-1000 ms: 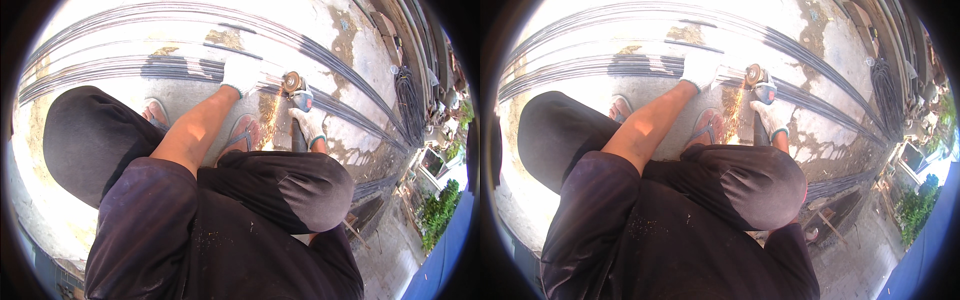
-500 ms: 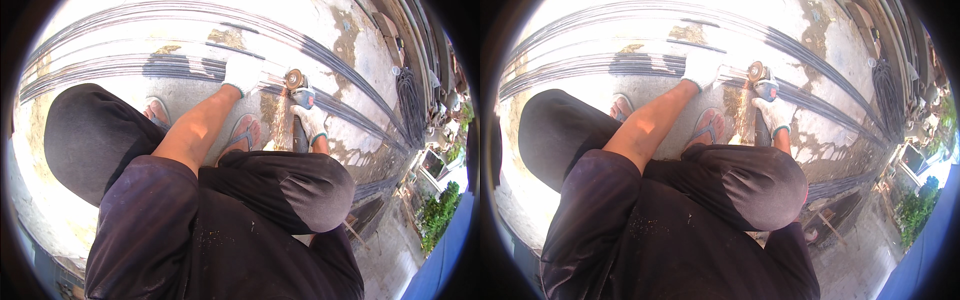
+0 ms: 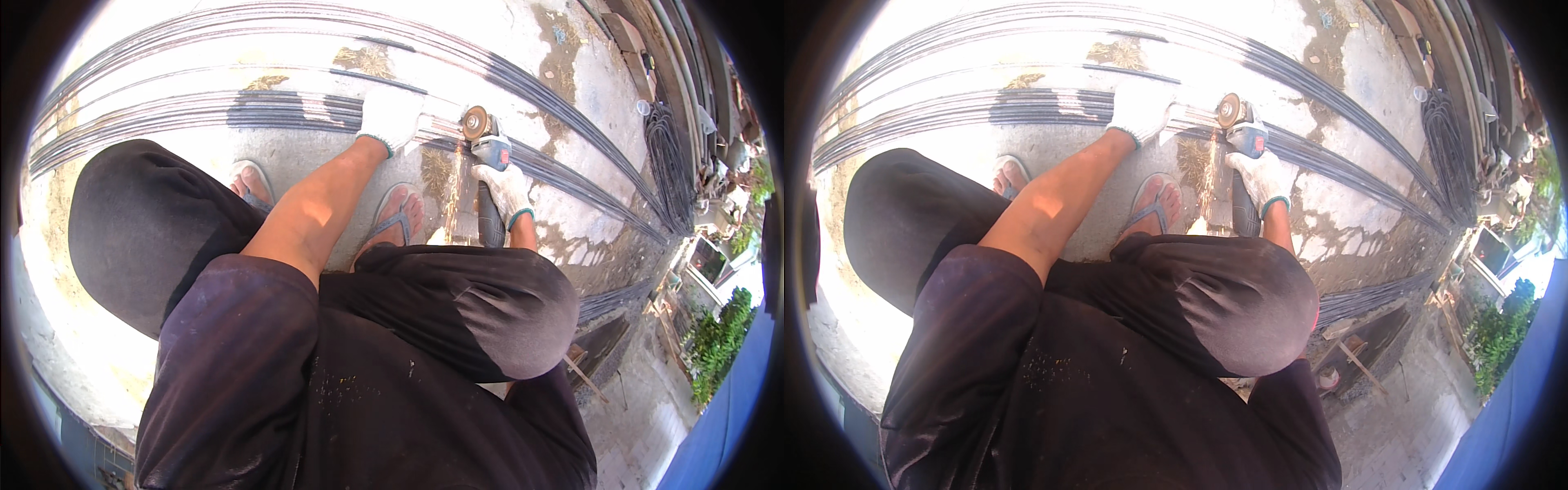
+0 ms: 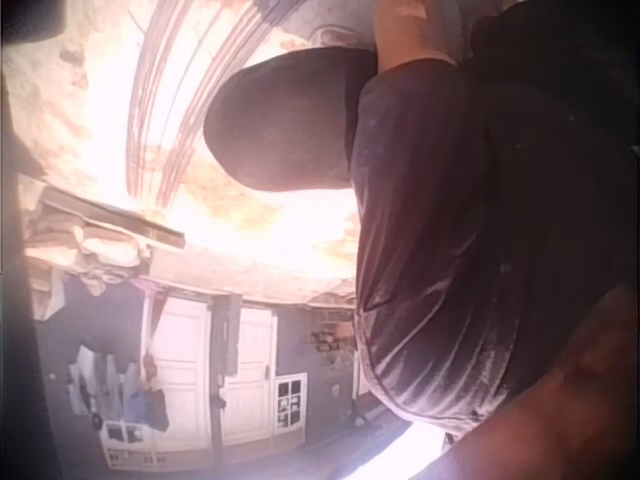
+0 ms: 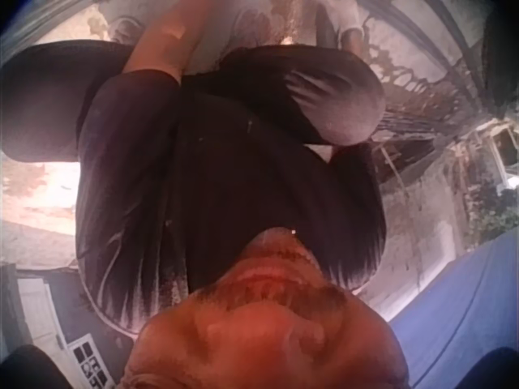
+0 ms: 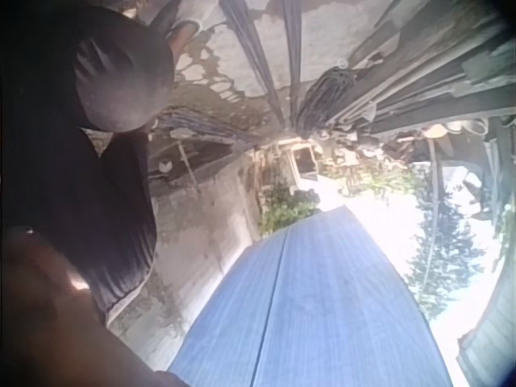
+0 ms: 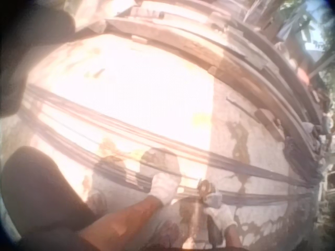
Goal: The person uses an angle grinder to cut through a bundle of metal rods laid on the ground. The person holds the rods steady with one hand while operating the grinder with the other, generating sparks as the tool cuts through the metal.
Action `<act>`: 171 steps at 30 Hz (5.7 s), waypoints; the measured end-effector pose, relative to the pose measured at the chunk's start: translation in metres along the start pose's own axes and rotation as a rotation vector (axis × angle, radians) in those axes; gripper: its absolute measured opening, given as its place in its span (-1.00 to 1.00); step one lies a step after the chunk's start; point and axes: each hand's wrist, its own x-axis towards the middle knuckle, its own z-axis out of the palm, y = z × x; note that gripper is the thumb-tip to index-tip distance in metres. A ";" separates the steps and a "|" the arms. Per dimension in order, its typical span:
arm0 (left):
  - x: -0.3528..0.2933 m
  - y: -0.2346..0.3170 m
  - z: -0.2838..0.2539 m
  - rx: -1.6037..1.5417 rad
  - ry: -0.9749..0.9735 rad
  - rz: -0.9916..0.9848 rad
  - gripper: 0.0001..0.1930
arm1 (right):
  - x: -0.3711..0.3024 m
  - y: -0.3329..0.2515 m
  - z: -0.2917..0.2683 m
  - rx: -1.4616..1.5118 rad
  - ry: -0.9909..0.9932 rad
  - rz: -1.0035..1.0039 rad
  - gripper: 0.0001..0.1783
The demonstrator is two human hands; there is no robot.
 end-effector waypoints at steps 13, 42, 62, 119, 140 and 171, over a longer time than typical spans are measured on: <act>0.002 -0.002 0.002 0.002 -0.100 -0.047 -0.68 | -0.018 -0.029 -0.004 -0.121 0.017 0.027 -0.31; 0.005 -0.006 0.006 0.029 -0.158 -0.073 -0.64 | -0.012 0.000 0.002 -0.121 -0.014 0.079 -0.34; 0.005 0.003 -0.014 -0.024 -0.068 -0.039 -0.65 | -0.005 0.005 0.000 -0.073 0.020 0.075 -0.44; 0.001 0.000 -0.004 -0.061 -0.028 -0.031 -0.65 | 0.000 -0.010 -0.008 -0.212 0.025 0.027 -0.29; 0.006 0.014 -0.050 -0.048 0.101 0.163 -0.71 | -0.103 0.007 -0.040 0.662 0.078 0.265 -0.67; 0.028 0.038 -0.057 0.090 -0.525 -0.077 -0.57 | -0.072 0.005 -0.017 0.618 0.054 0.102 -0.65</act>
